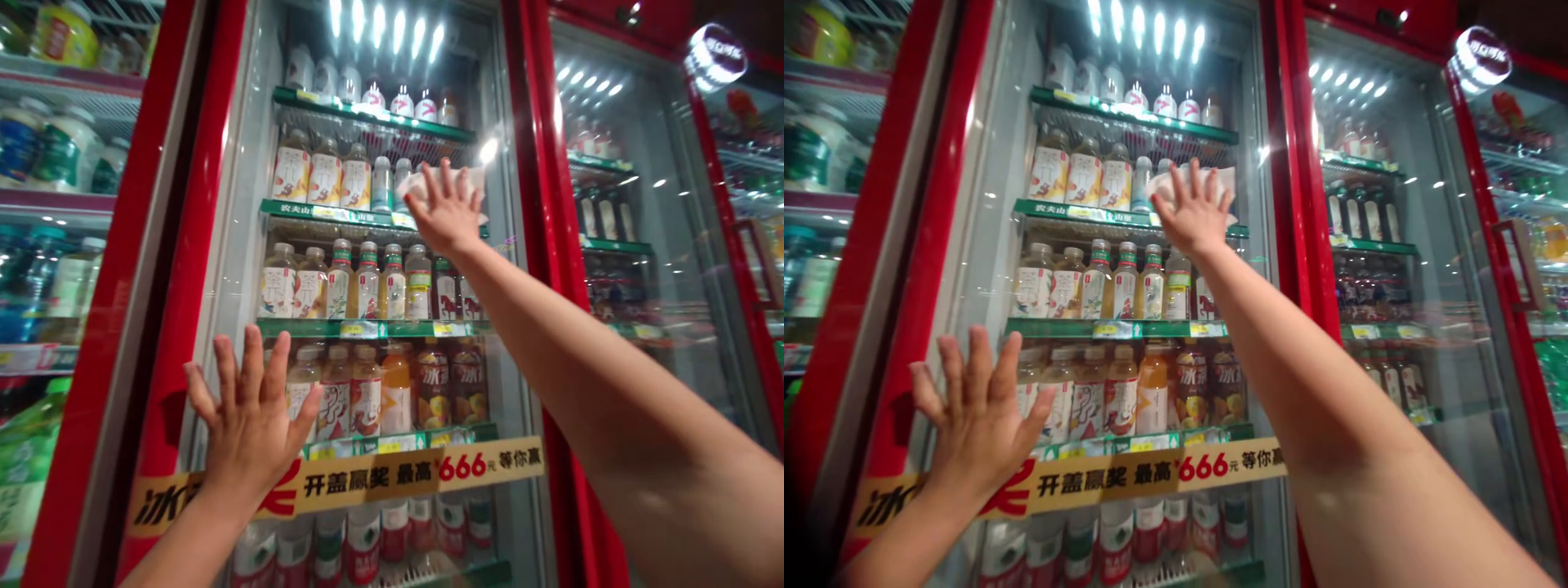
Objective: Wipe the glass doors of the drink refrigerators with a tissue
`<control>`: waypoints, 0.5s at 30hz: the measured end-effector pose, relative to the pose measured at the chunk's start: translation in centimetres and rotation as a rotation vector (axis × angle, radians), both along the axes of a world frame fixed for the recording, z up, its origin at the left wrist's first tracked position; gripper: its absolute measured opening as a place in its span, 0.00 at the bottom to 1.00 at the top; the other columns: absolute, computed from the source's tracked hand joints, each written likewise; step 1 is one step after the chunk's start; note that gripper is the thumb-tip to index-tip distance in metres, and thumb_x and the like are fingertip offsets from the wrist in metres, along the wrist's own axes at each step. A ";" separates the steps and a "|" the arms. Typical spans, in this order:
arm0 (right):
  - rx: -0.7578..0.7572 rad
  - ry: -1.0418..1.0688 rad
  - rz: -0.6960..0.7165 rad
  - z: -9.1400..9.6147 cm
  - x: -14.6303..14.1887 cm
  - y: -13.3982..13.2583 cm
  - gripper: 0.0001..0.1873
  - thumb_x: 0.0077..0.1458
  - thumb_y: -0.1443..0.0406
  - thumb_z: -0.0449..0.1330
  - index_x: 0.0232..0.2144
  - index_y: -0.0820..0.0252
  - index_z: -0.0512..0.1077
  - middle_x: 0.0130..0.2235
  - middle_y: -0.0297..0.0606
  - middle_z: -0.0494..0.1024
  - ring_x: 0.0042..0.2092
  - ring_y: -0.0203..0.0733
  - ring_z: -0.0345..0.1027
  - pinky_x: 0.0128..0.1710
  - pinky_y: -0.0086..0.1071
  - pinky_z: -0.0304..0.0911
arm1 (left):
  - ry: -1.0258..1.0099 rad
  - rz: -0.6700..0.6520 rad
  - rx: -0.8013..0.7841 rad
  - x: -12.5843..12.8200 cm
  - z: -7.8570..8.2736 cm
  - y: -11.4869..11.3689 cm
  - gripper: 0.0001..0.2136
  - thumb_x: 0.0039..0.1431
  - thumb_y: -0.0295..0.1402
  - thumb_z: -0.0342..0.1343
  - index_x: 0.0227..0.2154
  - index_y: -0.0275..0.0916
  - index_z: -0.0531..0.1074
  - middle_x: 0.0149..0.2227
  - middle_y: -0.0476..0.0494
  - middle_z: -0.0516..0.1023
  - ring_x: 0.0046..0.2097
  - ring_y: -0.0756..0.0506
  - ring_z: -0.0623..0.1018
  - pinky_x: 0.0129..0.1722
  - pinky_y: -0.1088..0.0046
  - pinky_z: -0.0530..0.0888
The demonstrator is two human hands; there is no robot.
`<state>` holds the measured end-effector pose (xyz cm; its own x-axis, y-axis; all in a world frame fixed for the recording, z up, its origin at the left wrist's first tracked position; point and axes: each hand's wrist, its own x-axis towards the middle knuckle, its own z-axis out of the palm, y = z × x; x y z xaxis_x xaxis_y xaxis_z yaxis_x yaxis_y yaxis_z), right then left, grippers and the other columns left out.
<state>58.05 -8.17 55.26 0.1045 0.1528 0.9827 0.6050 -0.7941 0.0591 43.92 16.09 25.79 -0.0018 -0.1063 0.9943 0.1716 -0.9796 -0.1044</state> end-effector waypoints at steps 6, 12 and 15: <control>0.042 0.063 -0.001 -7.7 3.8 -7.0 0.39 0.76 0.45 0.41 0.80 0.51 0.41 0.82 0.37 0.31 0.82 0.61 0.23 0.79 0.66 0.32 | 0.126 -0.001 0.020 -0.8 0.9 -1.3 0.32 0.76 0.42 0.49 0.78 0.50 0.46 0.81 0.48 0.45 0.79 0.27 0.50 0.77 0.32 0.39; -0.205 -0.085 -0.051 -43.3 1.2 -6.4 0.40 0.68 0.56 0.55 0.78 0.45 0.51 0.82 0.36 0.42 0.82 0.61 0.26 0.80 0.66 0.29 | -0.007 -0.046 0.108 -0.1 -0.8 -1.0 0.33 0.70 0.36 0.59 0.75 0.45 0.58 0.78 0.41 0.57 0.77 0.26 0.59 0.76 0.31 0.51; -0.373 -0.242 -0.007 -55.6 0.7 -7.8 0.31 0.60 0.42 0.62 0.64 0.31 0.74 0.77 0.20 0.58 0.82 0.60 0.26 0.82 0.55 0.20 | 0.015 -0.092 0.202 0.8 -5.0 -2.1 0.33 0.65 0.32 0.63 0.72 0.48 0.63 0.77 0.40 0.61 0.77 0.30 0.61 0.78 0.35 0.51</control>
